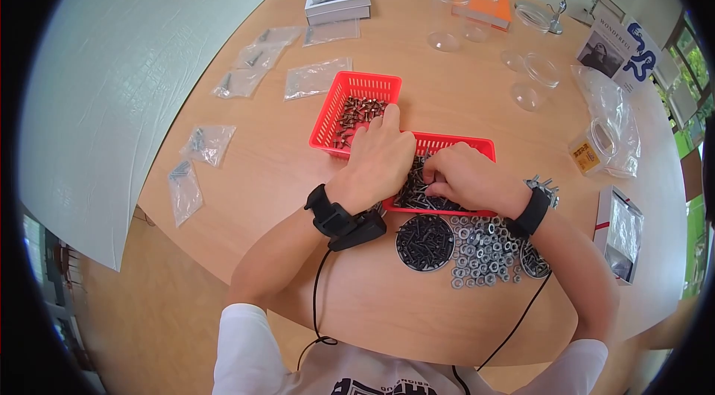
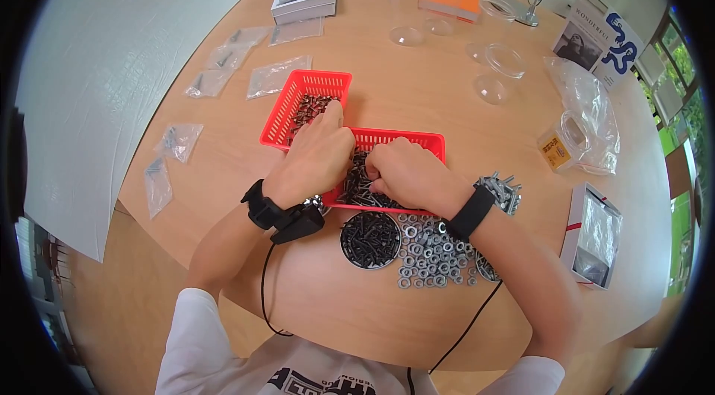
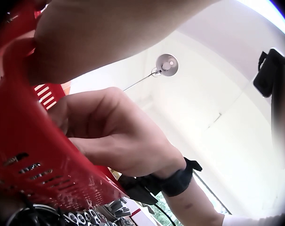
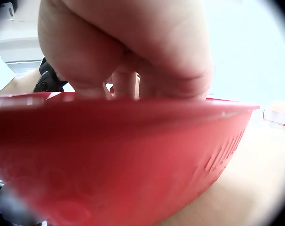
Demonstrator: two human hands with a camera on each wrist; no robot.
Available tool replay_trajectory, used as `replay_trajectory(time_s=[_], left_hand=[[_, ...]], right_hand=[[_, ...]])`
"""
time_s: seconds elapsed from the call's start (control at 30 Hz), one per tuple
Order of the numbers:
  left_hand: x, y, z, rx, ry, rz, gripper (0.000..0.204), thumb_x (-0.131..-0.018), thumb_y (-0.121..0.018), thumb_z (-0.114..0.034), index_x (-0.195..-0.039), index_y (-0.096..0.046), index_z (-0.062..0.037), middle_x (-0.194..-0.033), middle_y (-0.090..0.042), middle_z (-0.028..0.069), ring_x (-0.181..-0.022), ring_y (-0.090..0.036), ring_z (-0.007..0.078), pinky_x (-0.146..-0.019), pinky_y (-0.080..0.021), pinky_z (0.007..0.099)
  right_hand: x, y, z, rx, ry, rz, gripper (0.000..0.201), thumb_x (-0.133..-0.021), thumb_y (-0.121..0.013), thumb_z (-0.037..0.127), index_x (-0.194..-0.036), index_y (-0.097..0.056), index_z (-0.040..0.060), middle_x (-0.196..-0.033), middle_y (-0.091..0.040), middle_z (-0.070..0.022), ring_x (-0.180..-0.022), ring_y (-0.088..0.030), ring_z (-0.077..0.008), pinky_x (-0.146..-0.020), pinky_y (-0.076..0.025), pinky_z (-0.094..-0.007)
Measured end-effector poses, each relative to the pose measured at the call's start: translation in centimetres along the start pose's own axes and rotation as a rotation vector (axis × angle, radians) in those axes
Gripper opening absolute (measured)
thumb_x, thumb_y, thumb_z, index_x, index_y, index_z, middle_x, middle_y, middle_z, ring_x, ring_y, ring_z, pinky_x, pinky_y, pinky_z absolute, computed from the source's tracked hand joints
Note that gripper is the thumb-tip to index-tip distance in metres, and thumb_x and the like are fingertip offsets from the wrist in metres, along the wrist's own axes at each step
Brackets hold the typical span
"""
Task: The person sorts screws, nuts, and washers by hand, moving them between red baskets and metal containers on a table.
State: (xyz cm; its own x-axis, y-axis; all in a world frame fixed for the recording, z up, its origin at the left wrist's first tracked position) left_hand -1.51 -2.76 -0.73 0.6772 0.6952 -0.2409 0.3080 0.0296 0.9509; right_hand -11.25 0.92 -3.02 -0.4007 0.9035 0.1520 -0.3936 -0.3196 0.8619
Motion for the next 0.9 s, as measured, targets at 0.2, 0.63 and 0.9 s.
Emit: replay_trajectory(time_s=[0.2, 0.63, 0.9], left_hand=[[-0.1, -0.9, 1.0, 0.117, 0.006, 0.097, 0.014, -0.067, -0.072, 0.002, -0.08, -0.067, 0.0043, -0.108, -0.05, 0.0245, -0.094, -0.058, 0.04, -0.074, -0.048, 0.048], [0.1, -0.4, 0.4, 0.009, 0.031, 0.027, 0.01, -0.067, -0.073, 0.001, -0.075, -0.068, 0.0011, -0.104, -0.049, 0.021, -0.096, -0.057, 0.0385, -0.075, -0.048, 0.0466], [0.1, -0.8, 1.1, 0.127, -0.001, 0.049, 0.008, -0.069, -0.076, 0.0, -0.077, -0.074, -0.0021, -0.104, -0.05, 0.0169, -0.095, -0.056, 0.0345, -0.079, -0.049, 0.0429]], right_hand=[[-0.2, 0.1, 0.4, -0.068, 0.01, 0.074, 0.014, -0.082, -0.077, 0.009, -0.087, -0.069, -0.0005, -0.078, -0.07, -0.0159, -0.074, -0.07, -0.0291, -0.07, -0.054, -0.0377], [0.3, 0.4, 0.5, -0.094, 0.158, -0.037, 0.009, -0.08, -0.073, 0.007, -0.084, -0.069, -0.0005, -0.085, -0.071, -0.018, -0.084, -0.069, -0.0354, -0.077, -0.054, -0.0429], [1.3, 1.2, -0.2, 0.005, 0.113, -0.169, 0.009, -0.08, -0.069, 0.007, -0.085, -0.067, 0.0003, -0.082, -0.066, -0.016, -0.08, -0.065, -0.0333, -0.074, -0.052, -0.0421]])
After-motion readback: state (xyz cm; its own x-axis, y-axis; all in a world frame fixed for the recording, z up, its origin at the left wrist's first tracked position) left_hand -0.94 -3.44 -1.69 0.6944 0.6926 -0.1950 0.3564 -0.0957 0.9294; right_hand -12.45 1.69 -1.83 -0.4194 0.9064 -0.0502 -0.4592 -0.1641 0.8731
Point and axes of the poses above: each hand's wrist, its own x-axis away from the middle knuckle, its own y-axis out of the back of the hand, z = x × y, the point moved 8 cm from there along -x, towards the middle knuckle
